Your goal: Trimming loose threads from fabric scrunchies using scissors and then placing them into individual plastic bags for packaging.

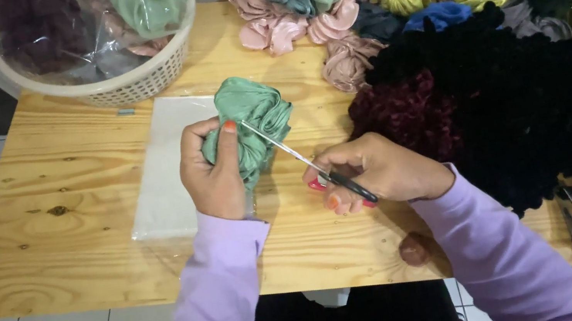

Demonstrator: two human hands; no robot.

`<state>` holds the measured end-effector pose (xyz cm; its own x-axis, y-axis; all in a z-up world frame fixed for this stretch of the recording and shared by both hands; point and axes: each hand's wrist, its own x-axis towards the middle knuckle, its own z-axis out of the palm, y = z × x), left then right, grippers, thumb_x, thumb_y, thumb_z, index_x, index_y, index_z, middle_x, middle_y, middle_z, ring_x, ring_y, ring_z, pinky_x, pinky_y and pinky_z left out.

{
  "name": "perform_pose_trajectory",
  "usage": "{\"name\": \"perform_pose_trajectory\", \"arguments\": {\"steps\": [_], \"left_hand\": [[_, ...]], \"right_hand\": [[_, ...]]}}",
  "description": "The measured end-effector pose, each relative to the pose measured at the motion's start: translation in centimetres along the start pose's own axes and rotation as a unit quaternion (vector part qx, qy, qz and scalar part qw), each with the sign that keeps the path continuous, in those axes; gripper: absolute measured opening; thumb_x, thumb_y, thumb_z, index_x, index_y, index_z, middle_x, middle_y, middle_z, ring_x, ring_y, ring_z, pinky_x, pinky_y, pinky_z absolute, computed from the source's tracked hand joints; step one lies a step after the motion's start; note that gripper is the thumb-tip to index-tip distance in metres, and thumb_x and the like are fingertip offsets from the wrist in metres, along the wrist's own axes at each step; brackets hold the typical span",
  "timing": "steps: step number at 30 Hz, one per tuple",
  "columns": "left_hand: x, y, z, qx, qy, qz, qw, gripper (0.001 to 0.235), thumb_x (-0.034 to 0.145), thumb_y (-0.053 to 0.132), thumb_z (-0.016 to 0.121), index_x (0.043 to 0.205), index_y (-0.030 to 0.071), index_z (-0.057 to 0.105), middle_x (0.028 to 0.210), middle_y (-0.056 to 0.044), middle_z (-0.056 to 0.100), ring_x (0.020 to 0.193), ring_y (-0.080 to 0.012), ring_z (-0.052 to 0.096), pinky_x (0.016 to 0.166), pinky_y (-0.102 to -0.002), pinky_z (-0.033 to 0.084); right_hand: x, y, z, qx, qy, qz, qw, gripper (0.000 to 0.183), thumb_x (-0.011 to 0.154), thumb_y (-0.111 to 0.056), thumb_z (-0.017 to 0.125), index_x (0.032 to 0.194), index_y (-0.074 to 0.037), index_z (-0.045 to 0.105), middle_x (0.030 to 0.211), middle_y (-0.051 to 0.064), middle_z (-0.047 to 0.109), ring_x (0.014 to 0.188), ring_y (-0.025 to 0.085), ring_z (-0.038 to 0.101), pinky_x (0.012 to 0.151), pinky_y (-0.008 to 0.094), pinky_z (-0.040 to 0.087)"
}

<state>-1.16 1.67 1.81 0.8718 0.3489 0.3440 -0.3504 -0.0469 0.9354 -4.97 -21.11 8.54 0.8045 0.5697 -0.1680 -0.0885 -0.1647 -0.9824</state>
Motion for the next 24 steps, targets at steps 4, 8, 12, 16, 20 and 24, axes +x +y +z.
{"name": "perform_pose_trajectory", "arguments": {"steps": [4, 8, 12, 16, 20, 24], "left_hand": [[-0.04, 0.58, 0.14, -0.002, -0.001, -0.01, 1.0, 0.012, 0.099, 0.018, 0.073, 0.099, 0.008, 0.066, 0.086, -0.005, 0.066, 0.083, -0.0104, 0.056, 0.08, -0.032, 0.053], [-0.05, 0.43, 0.16, 0.002, 0.0, -0.016, 1.0, 0.011, 0.099, 0.017, 0.073, 0.099, 0.009, 0.066, 0.083, -0.005, 0.063, 0.081, -0.0102, 0.056, 0.077, -0.031, 0.053], [-0.09, 0.75, 0.25, 0.006, 0.003, -0.022, 1.0, 0.01, 0.099, 0.016, 0.072, 0.098, 0.009, 0.066, 0.081, -0.004, 0.061, 0.079, -0.0102, 0.055, 0.075, -0.031, 0.052], [0.02, 1.01, 0.07, 0.022, 0.008, -0.028, 0.999, 0.009, 0.1, 0.017, 0.071, 0.098, 0.01, 0.066, 0.077, -0.003, 0.058, 0.076, -0.0102, 0.053, 0.073, -0.03, 0.052], [-0.05, 0.86, 0.02, 0.021, 0.009, -0.037, 0.999, 0.01, 0.1, 0.018, 0.072, 0.098, 0.011, 0.065, 0.077, -0.001, 0.057, 0.076, -0.0091, 0.052, 0.072, -0.028, 0.051], [-0.1, 0.65, 0.1, 0.007, 0.012, -0.045, 0.999, 0.01, 0.099, 0.019, 0.072, 0.098, 0.012, 0.065, 0.077, 0.001, 0.055, 0.076, -0.0081, 0.051, 0.073, -0.028, 0.051]], "right_hand": [[-0.03, 1.33, -0.59, -0.008, -0.005, 0.023, 1.0, 0.044, 0.075, -0.01, 0.087, 0.112, 0.008, 0.07, 0.078, 0.025, 0.077, 0.065, 0.027, 0.079, 0.054, 0.035, 0.066], [-0.03, 1.11, -0.52, -0.016, -0.007, 0.032, 0.999, 0.045, 0.074, -0.008, 0.086, 0.113, 0.009, 0.07, 0.077, 0.025, 0.077, 0.065, 0.028, 0.079, 0.053, 0.035, 0.067], [-0.15, 0.81, -0.58, -0.02, -0.002, 0.037, 0.999, 0.045, 0.073, -0.005, 0.086, 0.112, 0.009, 0.07, 0.074, 0.024, 0.076, 0.063, 0.027, 0.079, 0.052, 0.035, 0.066], [-0.08, 0.7, -0.49, -0.023, 0.001, 0.05, 0.998, 0.044, 0.072, -0.005, 0.087, 0.111, 0.008, 0.071, 0.073, 0.023, 0.076, 0.061, 0.026, 0.078, 0.051, 0.033, 0.066], [-0.06, 1.0, -0.44, -0.013, 0.008, 0.056, 0.998, 0.044, 0.069, -0.002, 0.088, 0.108, 0.008, 0.072, 0.069, 0.023, 0.075, 0.057, 0.025, 0.076, 0.046, 0.032, 0.064], [-0.33, 0.79, -0.65, -0.02, 0.008, 0.061, 0.998, 0.044, 0.069, -0.004, 0.088, 0.108, 0.007, 0.072, 0.066, 0.023, 0.074, 0.052, 0.024, 0.074, 0.043, 0.03, 0.062]]}}
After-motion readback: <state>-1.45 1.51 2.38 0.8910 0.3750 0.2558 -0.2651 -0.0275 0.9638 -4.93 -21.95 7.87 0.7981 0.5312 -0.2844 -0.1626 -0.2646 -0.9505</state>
